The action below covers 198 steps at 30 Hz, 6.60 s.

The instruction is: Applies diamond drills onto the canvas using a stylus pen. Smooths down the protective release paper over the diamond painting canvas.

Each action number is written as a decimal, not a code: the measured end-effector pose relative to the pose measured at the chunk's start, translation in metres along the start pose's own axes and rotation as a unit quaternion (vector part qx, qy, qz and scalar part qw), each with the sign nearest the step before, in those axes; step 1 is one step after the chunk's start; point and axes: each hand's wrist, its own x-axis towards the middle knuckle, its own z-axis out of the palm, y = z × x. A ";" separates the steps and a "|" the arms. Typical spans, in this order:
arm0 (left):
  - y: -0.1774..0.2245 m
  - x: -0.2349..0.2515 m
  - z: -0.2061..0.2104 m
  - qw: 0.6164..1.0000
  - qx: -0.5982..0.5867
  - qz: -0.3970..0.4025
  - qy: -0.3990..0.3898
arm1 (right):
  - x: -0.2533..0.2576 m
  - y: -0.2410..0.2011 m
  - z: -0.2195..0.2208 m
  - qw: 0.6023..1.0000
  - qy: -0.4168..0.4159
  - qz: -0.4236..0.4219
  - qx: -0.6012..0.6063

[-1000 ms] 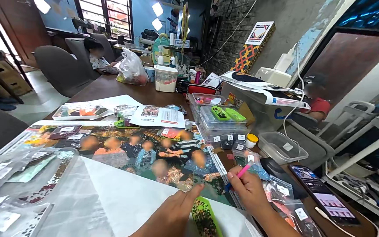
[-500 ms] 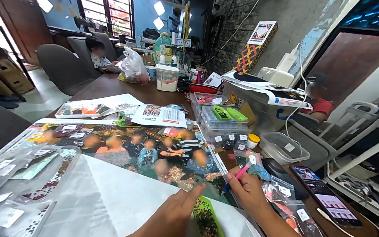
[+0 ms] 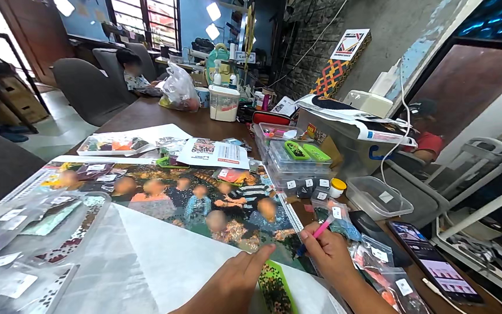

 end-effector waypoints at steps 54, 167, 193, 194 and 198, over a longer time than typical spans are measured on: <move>-0.001 0.003 0.003 1.000 0.009 0.013 0.012 | -0.002 -0.023 0.022 0.996 -0.048 -0.065 0.044; -0.003 0.000 0.003 1.000 0.011 0.015 0.012 | 0.001 -0.004 -0.003 0.999 -0.016 0.031 -0.035; -0.004 0.000 0.003 1.000 0.008 0.018 0.010 | 0.003 -0.001 -0.010 0.997 -0.053 -0.043 -0.043; -0.004 0.000 0.004 1.000 0.011 0.021 0.014 | 0.003 -0.001 -0.010 0.996 -0.055 -0.054 -0.049; -0.004 0.001 0.004 0.999 0.018 0.025 0.016 | 0.001 -0.003 -0.007 0.996 -0.033 -0.045 -0.062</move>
